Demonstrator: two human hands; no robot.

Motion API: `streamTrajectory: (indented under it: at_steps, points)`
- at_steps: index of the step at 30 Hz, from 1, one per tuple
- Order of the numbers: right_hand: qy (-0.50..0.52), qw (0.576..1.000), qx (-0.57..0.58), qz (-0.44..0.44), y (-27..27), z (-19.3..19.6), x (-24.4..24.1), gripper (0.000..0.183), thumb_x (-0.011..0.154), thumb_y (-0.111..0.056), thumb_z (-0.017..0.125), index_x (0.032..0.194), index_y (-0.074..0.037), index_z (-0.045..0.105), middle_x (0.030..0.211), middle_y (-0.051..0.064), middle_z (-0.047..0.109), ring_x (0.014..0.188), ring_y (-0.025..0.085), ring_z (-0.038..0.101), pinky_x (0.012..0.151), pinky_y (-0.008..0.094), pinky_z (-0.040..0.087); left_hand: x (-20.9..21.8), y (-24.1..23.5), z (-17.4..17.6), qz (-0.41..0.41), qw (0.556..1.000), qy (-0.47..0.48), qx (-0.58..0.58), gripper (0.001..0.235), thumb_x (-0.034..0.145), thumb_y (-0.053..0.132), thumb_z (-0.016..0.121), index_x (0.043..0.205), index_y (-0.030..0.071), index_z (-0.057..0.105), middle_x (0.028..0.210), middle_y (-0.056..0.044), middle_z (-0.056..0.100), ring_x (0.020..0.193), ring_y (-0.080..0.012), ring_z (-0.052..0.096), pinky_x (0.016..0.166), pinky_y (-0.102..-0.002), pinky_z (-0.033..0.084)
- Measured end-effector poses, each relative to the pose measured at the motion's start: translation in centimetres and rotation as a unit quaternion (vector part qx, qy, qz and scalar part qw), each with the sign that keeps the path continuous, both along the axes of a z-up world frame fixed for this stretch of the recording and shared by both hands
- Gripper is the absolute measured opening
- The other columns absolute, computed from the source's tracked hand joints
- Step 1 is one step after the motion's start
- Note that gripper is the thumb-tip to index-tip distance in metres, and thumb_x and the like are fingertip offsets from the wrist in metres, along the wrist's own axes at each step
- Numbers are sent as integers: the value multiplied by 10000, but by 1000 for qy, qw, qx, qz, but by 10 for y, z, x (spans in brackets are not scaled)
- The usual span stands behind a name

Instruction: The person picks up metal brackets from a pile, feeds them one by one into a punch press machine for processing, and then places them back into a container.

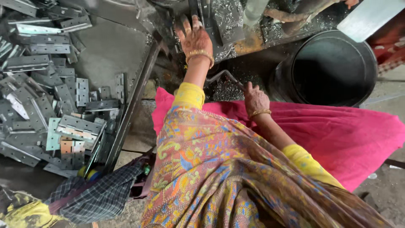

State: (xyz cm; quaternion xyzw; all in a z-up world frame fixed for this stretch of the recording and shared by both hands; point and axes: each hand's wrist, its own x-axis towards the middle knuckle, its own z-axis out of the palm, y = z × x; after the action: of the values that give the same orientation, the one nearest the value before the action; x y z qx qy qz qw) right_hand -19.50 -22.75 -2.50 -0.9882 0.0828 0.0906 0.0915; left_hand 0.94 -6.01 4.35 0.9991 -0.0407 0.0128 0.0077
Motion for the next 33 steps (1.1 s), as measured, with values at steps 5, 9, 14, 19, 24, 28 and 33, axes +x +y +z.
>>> streamTrajectory:
  at_steps: [5, 9, 14, 19, 24, 28, 33]
  points:
    - [72, 997, 1, -13, -16, -21, 11, 279, 972, -176, 497, 1236, -88, 521, 995, 207, 698, 896, 401, 722, 696, 510, 578, -8, -4, -9, -18, 999, 35, 26, 480, 1045, 166, 368, 1502, 84, 486, 1666, -35, 292, 1555, -290, 203, 1259, -570, 82]
    - [-23, 998, -53, 18, -10, -9, 13, 194, 1081, -207, 452, 1205, -94, 550, 1056, 186, 715, 960, 382, 734, 760, 498, 588, -10, -2, -10, -17, 998, 44, 47, 492, 1027, 163, 375, 1497, 62, 480, 1648, -42, 294, 1541, -294, 210, 1248, -580, 79]
    - [41, 998, 38, 2, -13, -27, 6, 322, 1026, -302, 486, 1248, -73, 534, 1006, 224, 717, 919, 410, 717, 739, 508, 571, -3, -2, -16, -2, 999, 52, -15, 501, 999, 130, 398, 1494, 84, 462, 1693, -50, 210, 1540, -298, 180, 1222, -579, 102]
    - [29, 999, 20, -6, -8, -23, 21, 222, 1036, -239, 498, 1186, -95, 575, 1007, 195, 724, 908, 401, 719, 728, 511, 577, -1, 8, -6, -10, 1000, 9, 8, 446, 1048, 122, 375, 1471, 87, 514, 1689, -41, 259, 1560, -302, 167, 1242, -606, 81]
    - [-54, 996, -71, 27, -8, -5, 16, 164, 1058, -205, 517, 1156, -89, 579, 983, 165, 713, 870, 354, 737, 671, 470, 594, -12, 3, 3, -32, 997, 48, 44, 408, 1067, 157, 395, 1411, 78, 598, 1674, -55, 326, 1579, -294, 170, 1266, -597, 44]
    - [-31, 999, -7, 38, -7, -17, 12, 288, 1016, -306, 539, 1187, -75, 551, 922, 205, 694, 799, 381, 722, 623, 486, 578, -9, 7, -1, -24, 999, -10, 19, 438, 1013, 139, 422, 1413, 89, 593, 1647, -57, 341, 1547, -305, 202, 1237, -601, 74]
    - [18, 999, 39, 5, -7, -13, 14, 269, 993, -272, 545, 1189, -88, 548, 952, 207, 707, 848, 410, 708, 665, 514, 563, -9, 9, -12, -24, 999, 28, 7, 458, 989, 129, 418, 1422, 112, 567, 1644, -57, 318, 1522, -313, 234, 1210, -625, 100]
